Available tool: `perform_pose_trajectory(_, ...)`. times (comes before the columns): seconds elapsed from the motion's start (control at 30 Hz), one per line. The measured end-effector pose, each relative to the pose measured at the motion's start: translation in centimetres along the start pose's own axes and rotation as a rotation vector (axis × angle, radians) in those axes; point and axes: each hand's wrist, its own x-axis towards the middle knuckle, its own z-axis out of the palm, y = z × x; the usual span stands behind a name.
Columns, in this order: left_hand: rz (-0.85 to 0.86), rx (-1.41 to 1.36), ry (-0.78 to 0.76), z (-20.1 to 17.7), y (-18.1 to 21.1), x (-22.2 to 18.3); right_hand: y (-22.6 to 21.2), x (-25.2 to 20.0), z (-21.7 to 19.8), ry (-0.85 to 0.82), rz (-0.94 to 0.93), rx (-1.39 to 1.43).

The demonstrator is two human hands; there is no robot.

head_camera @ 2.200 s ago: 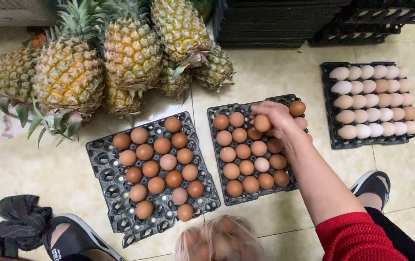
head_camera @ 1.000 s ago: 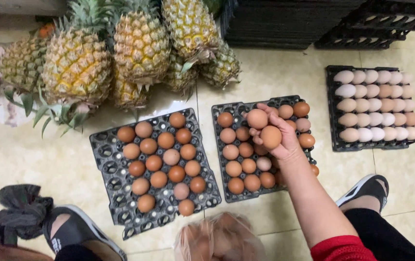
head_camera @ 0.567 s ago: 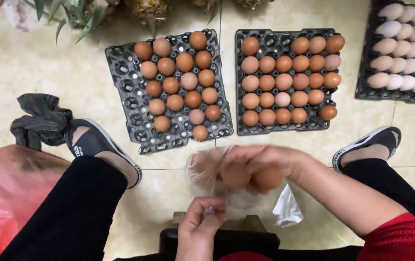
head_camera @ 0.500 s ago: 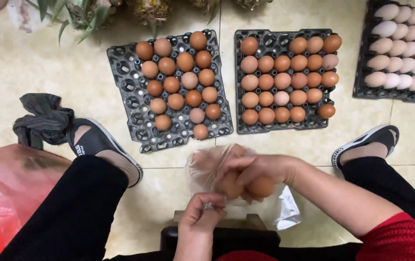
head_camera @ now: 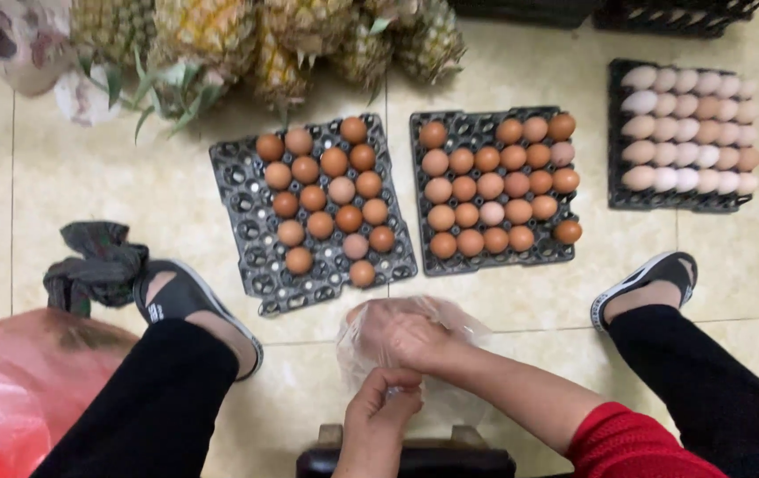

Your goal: Picking up brown eggs from plastic trays and placing them into a clear plastic bag

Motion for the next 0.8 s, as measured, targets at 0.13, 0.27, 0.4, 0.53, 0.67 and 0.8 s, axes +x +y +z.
perform_pose_trajectory(0.13,-0.007,0.041,-0.005,0.1,-0.2,1.4,4.2,1.7,2.8,0.016,-0.154,0.056)
perform_pose_trajectory(0.27,-0.029,0.025,-0.003,0.2,-1.3,3.1,3.6,1.2,1.1,-0.106,0.197,0.091)
perform_pose_trajectory(0.4,0.020,-0.054,-0.027,0.3,-2.1,4.1,3.5,2.8,0.6,-0.002,-0.236,0.021)
perform_pose_trajectory(0.53,0.056,-0.140,-0.041,0.1,-3.3,5.3,4.5,2.6,-0.7,0.145,-0.567,-0.085)
perform_pose_trajectory(0.67,0.034,-0.137,-0.035,0.1,-3.1,5.3,8.3,3.4,2.0,0.156,-0.568,-0.149)
perform_pose_trajectory(0.8,0.030,-0.070,-0.052,0.0,-3.3,5.6,6.9,2.1,0.6,0.032,-0.435,-0.163)
